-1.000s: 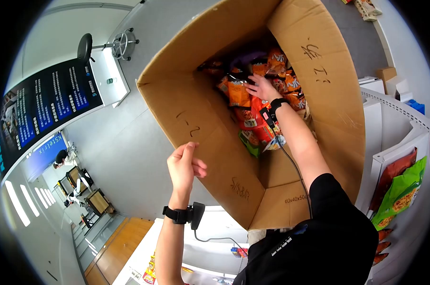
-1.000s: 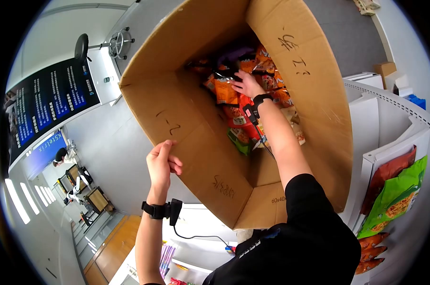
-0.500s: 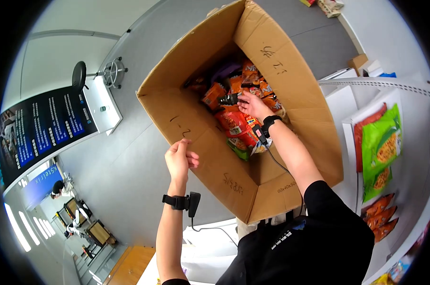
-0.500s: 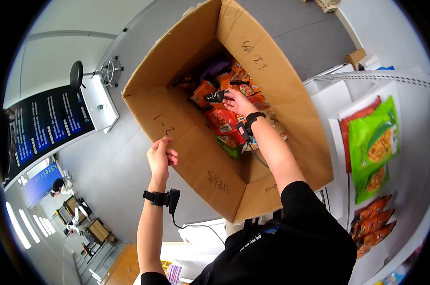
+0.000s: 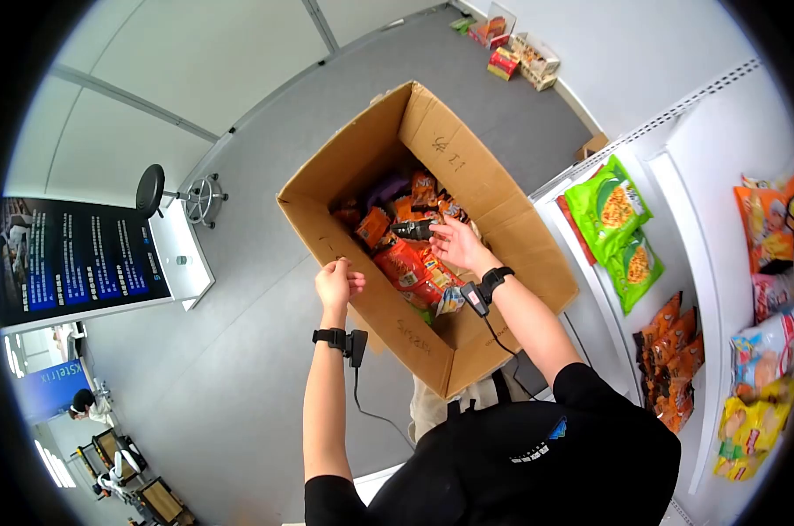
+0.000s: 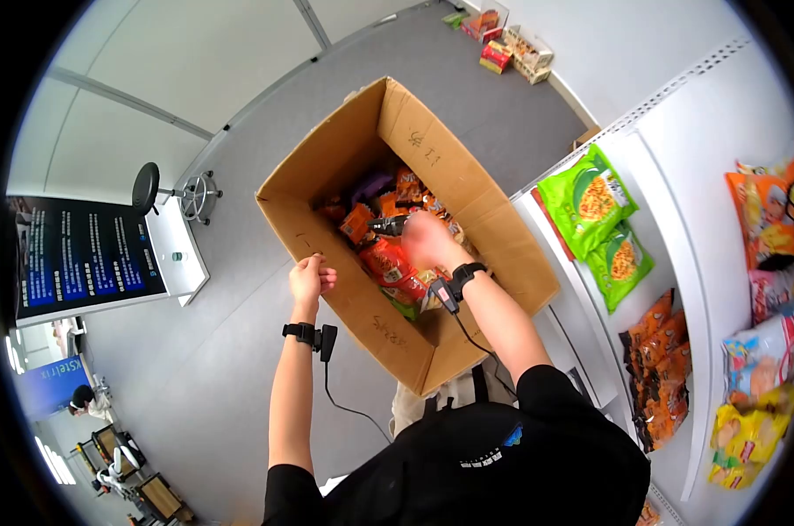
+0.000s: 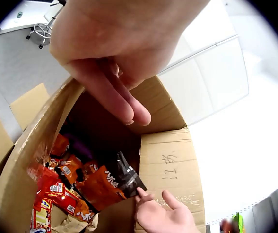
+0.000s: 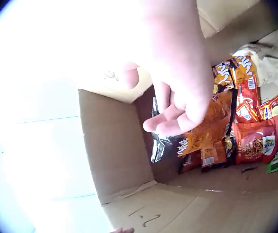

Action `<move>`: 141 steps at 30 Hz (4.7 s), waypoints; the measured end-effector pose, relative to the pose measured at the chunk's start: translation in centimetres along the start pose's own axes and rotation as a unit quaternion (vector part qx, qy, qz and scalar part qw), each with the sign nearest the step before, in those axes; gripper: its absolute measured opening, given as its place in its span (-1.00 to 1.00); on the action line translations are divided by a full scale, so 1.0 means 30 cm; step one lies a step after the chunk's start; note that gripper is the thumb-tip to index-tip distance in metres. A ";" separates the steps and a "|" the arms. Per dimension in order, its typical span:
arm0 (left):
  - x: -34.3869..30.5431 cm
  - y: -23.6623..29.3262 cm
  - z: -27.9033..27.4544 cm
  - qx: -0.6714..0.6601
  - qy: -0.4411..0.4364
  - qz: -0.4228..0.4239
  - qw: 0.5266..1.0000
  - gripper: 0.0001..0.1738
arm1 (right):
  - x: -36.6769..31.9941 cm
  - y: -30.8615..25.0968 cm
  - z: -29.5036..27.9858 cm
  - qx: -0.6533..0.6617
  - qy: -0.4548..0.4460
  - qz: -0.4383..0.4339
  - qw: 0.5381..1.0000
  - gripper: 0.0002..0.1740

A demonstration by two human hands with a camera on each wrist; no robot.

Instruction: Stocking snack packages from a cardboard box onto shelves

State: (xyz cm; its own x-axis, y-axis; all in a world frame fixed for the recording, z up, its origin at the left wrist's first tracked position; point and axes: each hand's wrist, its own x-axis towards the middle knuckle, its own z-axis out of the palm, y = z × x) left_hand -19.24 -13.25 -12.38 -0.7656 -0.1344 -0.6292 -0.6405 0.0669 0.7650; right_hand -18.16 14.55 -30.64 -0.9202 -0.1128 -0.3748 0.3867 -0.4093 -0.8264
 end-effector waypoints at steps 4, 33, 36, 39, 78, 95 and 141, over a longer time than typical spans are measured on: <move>0.001 -0.033 -0.015 -0.007 -0.023 0.037 0.999 -0.72 | -0.244 -0.294 0.177 0.245 0.034 0.106 0.963 -0.66; -0.491 0.031 0.149 0.147 -0.049 0.410 0.899 0.07 | -0.844 -0.694 0.686 0.330 -0.078 -0.032 0.940 -0.34; -0.486 0.054 0.161 0.104 -0.042 0.428 0.897 -0.07 | -0.879 -0.685 0.755 0.290 -0.107 -0.042 0.950 -0.32; -0.541 0.098 0.146 -0.013 -0.097 0.418 0.903 -0.23 | -0.921 -0.678 0.829 0.256 -0.091 -0.056 0.961 -0.33; -1.206 -0.212 0.750 -0.022 -0.638 -0.085 0.765 -0.54 | -1.910 -0.485 0.269 0.186 0.270 -0.114 0.938 -0.45; -1.490 -0.592 0.968 0.179 -0.551 -0.038 0.814 -0.53 | -2.399 -0.228 0.048 0.162 0.378 -0.091 0.907 -0.47; -1.517 -0.528 0.861 0.177 -0.608 -0.004 0.774 -0.44 | -2.469 -0.376 -0.514 0.111 0.625 -0.126 0.762 -0.29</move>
State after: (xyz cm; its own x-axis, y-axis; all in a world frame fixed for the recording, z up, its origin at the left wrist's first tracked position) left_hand 24.17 17.32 0.58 -0.1150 0.8793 -0.4621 -0.4580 0.3659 0.8102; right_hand 46.58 41.49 -0.05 -0.1327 0.8889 -0.4384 0.0602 -0.4343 -0.8988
